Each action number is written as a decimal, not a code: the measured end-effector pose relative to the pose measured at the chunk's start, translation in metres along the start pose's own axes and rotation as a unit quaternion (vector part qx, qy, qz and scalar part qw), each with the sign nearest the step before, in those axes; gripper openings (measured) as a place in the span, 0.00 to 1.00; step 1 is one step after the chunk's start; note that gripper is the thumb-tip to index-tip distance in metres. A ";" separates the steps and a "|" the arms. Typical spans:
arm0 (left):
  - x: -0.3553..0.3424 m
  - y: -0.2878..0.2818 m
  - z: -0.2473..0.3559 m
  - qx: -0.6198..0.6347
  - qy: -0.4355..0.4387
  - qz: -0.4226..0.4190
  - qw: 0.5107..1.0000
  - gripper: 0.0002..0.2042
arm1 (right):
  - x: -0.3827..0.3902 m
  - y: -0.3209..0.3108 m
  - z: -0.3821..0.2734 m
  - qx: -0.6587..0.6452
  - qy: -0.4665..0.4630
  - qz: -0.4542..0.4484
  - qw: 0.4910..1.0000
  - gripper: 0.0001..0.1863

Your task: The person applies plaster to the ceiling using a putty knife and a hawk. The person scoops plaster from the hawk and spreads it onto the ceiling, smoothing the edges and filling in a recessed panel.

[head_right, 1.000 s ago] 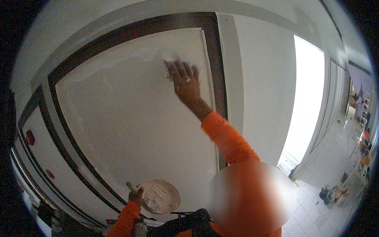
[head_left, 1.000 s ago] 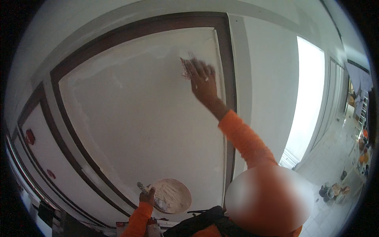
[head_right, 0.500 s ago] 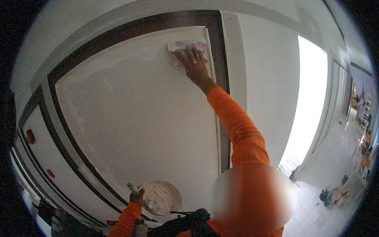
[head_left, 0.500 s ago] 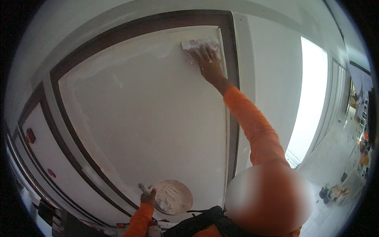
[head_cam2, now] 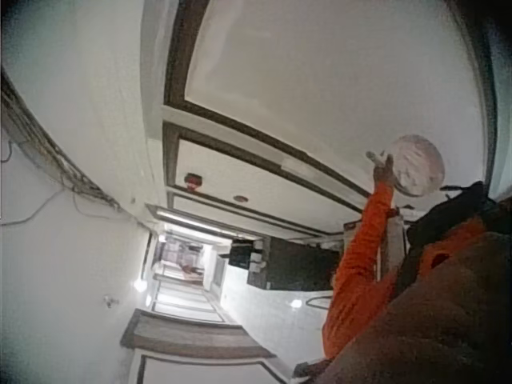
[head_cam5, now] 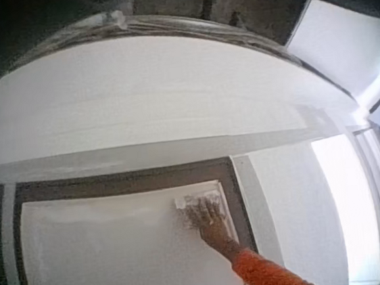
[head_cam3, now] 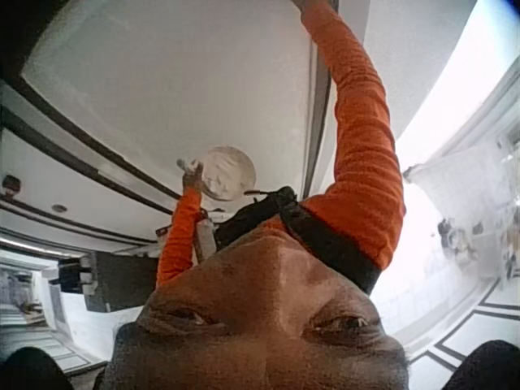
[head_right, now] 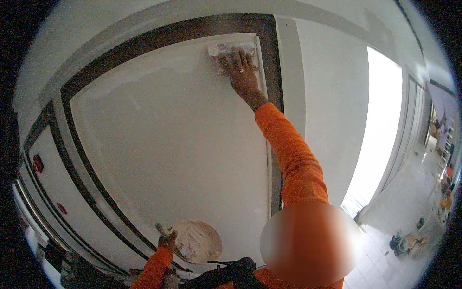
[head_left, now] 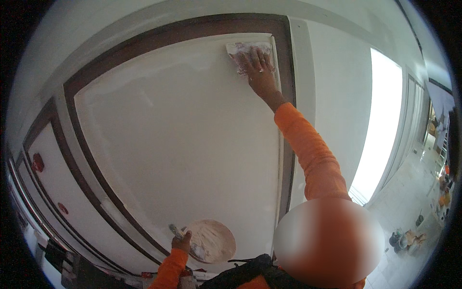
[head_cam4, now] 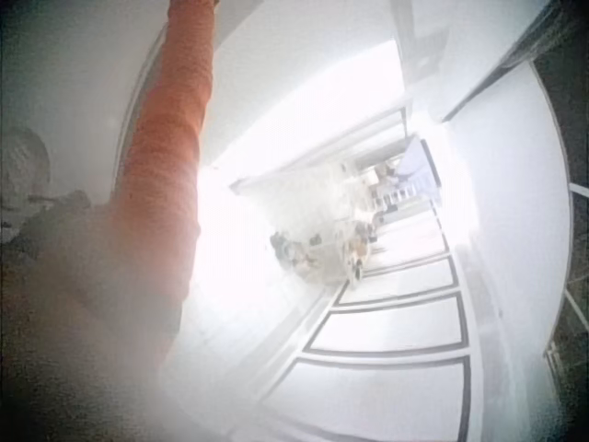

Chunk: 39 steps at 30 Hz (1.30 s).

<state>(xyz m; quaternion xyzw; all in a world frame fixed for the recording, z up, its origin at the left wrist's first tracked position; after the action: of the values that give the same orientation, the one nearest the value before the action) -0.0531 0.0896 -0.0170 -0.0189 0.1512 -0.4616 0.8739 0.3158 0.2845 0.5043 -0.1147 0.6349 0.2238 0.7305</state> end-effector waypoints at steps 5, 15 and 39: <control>0.001 -0.013 0.000 -0.097 -0.017 -0.009 0.995 0.32 | 0.042 0.018 -0.011 -0.079 0.016 -0.053 0.995 0.35; 0.013 -0.001 0.029 0.000 0.020 -0.027 0.999 0.23 | 0.016 0.001 -0.013 0.037 0.013 -0.052 0.998 0.35; 0.018 -0.017 0.002 -0.100 -0.139 -0.013 0.985 0.31 | 0.282 -0.021 -0.045 -0.125 0.139 -0.257 0.948 0.38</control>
<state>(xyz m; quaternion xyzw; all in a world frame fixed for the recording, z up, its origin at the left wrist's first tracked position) -0.0566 0.0655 -0.0169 -0.1723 0.0738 -0.4481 0.8741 0.3127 0.2968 0.2179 -0.3947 0.6457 0.0878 0.6478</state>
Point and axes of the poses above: each hand's wrist, its own x-axis away from the middle knuckle, its own y-axis out of the palm, z = x × y, the point moved 10 cm from there along -x, towards the middle knuckle, and after that the axes turned 11 degrees about y, right-handed, at the moved point
